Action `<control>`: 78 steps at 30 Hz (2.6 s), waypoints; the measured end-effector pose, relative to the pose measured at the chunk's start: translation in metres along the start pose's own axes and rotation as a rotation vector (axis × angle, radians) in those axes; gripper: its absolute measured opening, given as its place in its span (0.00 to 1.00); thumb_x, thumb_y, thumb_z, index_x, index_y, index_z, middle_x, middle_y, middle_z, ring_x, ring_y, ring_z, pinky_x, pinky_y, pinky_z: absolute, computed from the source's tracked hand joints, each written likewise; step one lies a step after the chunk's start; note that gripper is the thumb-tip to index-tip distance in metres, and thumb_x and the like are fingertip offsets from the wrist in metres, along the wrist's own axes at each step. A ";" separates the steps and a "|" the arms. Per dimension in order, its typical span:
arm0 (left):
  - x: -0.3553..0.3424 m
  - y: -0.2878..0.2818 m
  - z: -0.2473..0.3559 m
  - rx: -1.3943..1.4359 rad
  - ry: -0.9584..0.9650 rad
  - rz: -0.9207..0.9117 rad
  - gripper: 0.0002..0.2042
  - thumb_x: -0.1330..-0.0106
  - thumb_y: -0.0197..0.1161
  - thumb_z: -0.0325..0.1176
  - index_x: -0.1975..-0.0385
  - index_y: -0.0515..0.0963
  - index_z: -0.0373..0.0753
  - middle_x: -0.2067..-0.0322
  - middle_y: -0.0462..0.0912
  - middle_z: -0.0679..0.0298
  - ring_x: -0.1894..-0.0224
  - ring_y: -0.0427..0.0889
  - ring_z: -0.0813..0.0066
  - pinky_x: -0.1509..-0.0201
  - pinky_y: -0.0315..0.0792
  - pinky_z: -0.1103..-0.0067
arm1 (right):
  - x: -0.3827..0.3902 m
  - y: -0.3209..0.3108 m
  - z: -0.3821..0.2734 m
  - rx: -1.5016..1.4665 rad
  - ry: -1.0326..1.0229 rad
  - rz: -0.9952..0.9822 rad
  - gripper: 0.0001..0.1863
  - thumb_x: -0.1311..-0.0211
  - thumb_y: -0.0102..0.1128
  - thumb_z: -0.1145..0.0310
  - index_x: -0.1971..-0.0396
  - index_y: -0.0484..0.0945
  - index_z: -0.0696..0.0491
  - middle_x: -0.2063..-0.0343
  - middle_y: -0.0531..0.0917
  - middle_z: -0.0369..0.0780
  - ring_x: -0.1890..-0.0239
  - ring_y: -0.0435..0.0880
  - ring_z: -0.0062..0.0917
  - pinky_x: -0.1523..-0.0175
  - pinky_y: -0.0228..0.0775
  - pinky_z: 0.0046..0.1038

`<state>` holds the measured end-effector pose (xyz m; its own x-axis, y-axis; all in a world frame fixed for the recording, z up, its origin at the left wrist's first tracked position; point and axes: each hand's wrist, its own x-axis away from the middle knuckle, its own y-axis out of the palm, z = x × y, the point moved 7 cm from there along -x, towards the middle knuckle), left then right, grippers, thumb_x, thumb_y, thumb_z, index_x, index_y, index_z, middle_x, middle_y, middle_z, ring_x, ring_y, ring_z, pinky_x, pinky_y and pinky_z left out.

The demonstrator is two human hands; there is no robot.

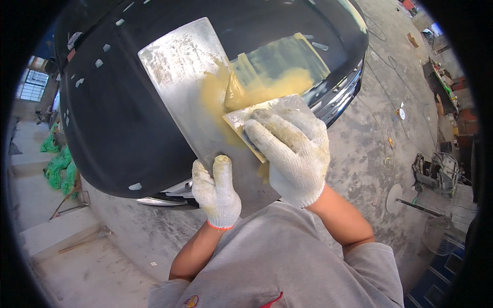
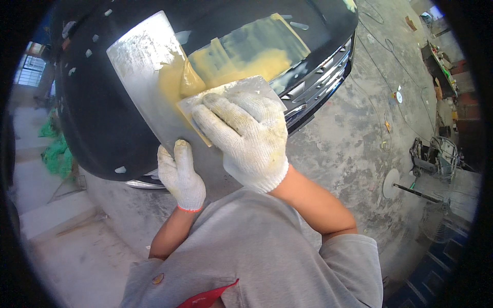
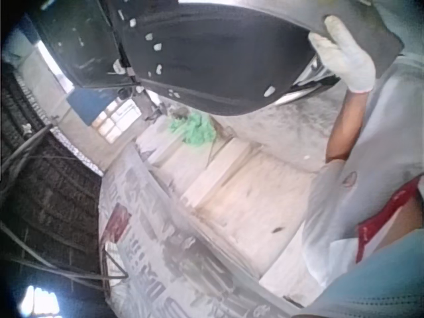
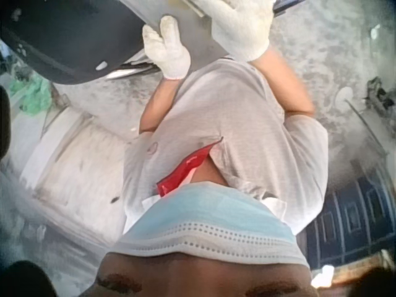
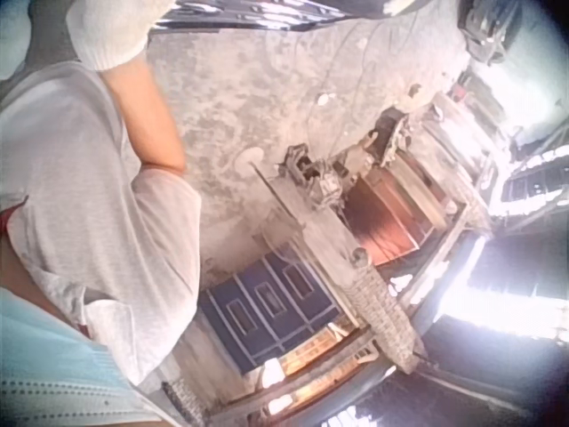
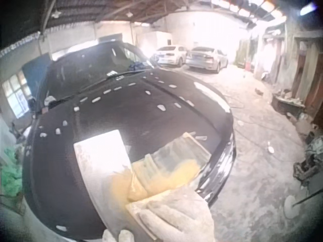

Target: The person applies yellow body filler to the front hood of a black car using a small metal spreader and a larger metal mixing board. They repeatedly scoop filler from the board and spread it in smooth strokes across the hood surface.

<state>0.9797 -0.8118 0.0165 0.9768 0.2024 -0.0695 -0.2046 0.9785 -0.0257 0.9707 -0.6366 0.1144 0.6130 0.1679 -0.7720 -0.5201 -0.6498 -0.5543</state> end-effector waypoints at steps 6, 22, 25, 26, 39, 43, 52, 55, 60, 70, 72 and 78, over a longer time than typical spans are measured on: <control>-0.003 0.005 -0.005 -0.184 0.006 0.015 0.14 0.14 0.58 0.36 0.52 0.77 0.28 0.60 0.83 0.59 0.59 0.77 0.76 0.51 0.74 0.74 | -0.003 0.018 0.000 -0.043 0.037 -0.220 0.24 0.59 0.73 0.72 0.55 0.92 0.54 0.57 0.93 0.43 0.56 0.91 0.41 0.52 0.83 0.43; -0.036 -0.028 -0.033 0.492 -0.410 0.452 0.27 0.11 0.48 0.59 0.62 0.78 0.42 0.77 0.74 0.68 0.80 0.71 0.77 0.74 0.68 0.78 | -0.037 0.095 0.176 0.126 -0.083 -0.250 0.23 0.49 0.63 0.83 0.53 0.94 0.51 0.54 0.94 0.44 0.48 0.91 0.45 0.40 0.79 0.44; -0.032 -0.020 -0.043 0.717 -0.408 0.461 0.26 0.11 0.48 0.59 0.72 0.69 0.49 0.88 0.60 0.71 0.93 0.52 0.77 0.90 0.49 0.78 | -0.039 0.100 0.180 0.107 -0.084 -0.296 0.23 0.50 0.62 0.83 0.54 0.94 0.51 0.54 0.94 0.44 0.48 0.91 0.44 0.39 0.79 0.44; -0.030 -0.021 -0.045 0.731 -0.410 0.460 0.26 0.11 0.48 0.58 0.72 0.69 0.49 0.88 0.60 0.71 0.93 0.53 0.78 0.90 0.50 0.78 | -0.040 0.099 0.180 0.103 -0.081 -0.316 0.23 0.50 0.62 0.83 0.54 0.94 0.52 0.54 0.94 0.44 0.48 0.91 0.44 0.39 0.79 0.44; -0.036 -0.019 -0.038 0.495 -0.367 0.430 0.31 0.14 0.51 0.65 0.72 0.75 0.43 0.84 0.71 0.69 0.86 0.68 0.82 0.82 0.63 0.82 | -0.046 0.101 0.174 0.068 -0.062 -0.351 0.26 0.48 0.57 0.85 0.51 0.93 0.53 0.53 0.94 0.46 0.50 0.91 0.46 0.41 0.81 0.45; -0.040 -0.017 -0.028 0.495 -0.357 0.339 0.30 0.14 0.52 0.64 0.73 0.74 0.44 0.85 0.68 0.70 0.88 0.64 0.82 0.84 0.60 0.81 | -0.025 0.092 0.160 0.125 -0.097 -0.379 0.26 0.50 0.59 0.84 0.52 0.94 0.51 0.55 0.94 0.44 0.51 0.91 0.44 0.47 0.82 0.42; -0.046 -0.004 -0.017 0.491 -0.319 0.283 0.26 0.09 0.46 0.55 0.70 0.74 0.45 0.88 0.61 0.70 0.92 0.48 0.79 0.89 0.46 0.78 | 0.049 0.055 0.117 0.045 -0.028 -0.381 0.20 0.47 0.70 0.71 0.51 0.90 0.50 0.51 0.93 0.40 0.44 0.90 0.39 0.40 0.79 0.43; -0.042 -0.002 -0.016 0.445 -0.312 0.258 0.26 0.09 0.46 0.55 0.70 0.74 0.45 0.88 0.61 0.71 0.92 0.48 0.79 0.89 0.47 0.77 | 0.073 0.048 0.112 0.028 -0.007 -0.404 0.20 0.46 0.71 0.70 0.51 0.90 0.50 0.51 0.93 0.40 0.43 0.90 0.40 0.39 0.79 0.43; -0.036 -0.003 -0.016 0.392 -0.304 0.289 0.25 0.10 0.48 0.56 0.70 0.73 0.47 0.88 0.61 0.72 0.91 0.50 0.79 0.87 0.48 0.78 | 0.062 0.033 0.132 0.006 -0.009 -0.324 0.18 0.47 0.69 0.71 0.54 0.91 0.52 0.57 0.94 0.41 0.55 0.94 0.37 0.46 0.83 0.41; -0.019 0.004 -0.024 0.417 -0.355 0.483 0.23 0.10 0.50 0.55 0.70 0.72 0.50 0.86 0.61 0.73 0.89 0.54 0.80 0.84 0.51 0.79 | -0.039 0.086 0.205 0.126 -0.090 -0.195 0.25 0.47 0.59 0.83 0.52 0.94 0.50 0.54 0.94 0.42 0.49 0.92 0.43 0.41 0.81 0.44; -0.018 0.002 -0.024 0.418 -0.345 0.498 0.23 0.10 0.50 0.55 0.70 0.72 0.50 0.86 0.61 0.73 0.89 0.54 0.80 0.84 0.51 0.79 | -0.044 0.096 0.210 0.119 -0.053 -0.276 0.24 0.47 0.58 0.83 0.53 0.94 0.49 0.54 0.94 0.43 0.49 0.91 0.43 0.41 0.81 0.43; -0.021 0.007 -0.029 0.459 -0.380 0.501 0.24 0.10 0.48 0.55 0.70 0.73 0.49 0.87 0.62 0.73 0.90 0.54 0.80 0.85 0.51 0.79 | -0.030 0.089 0.199 0.052 -0.089 -0.347 0.24 0.49 0.60 0.83 0.53 0.94 0.49 0.57 0.94 0.43 0.52 0.92 0.42 0.45 0.82 0.42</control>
<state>0.9555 -0.8105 -0.0115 0.7461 0.5434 0.3847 -0.6619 0.6682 0.3398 0.7880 -0.5521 0.0267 0.7053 0.4374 -0.5579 -0.3211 -0.5046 -0.8014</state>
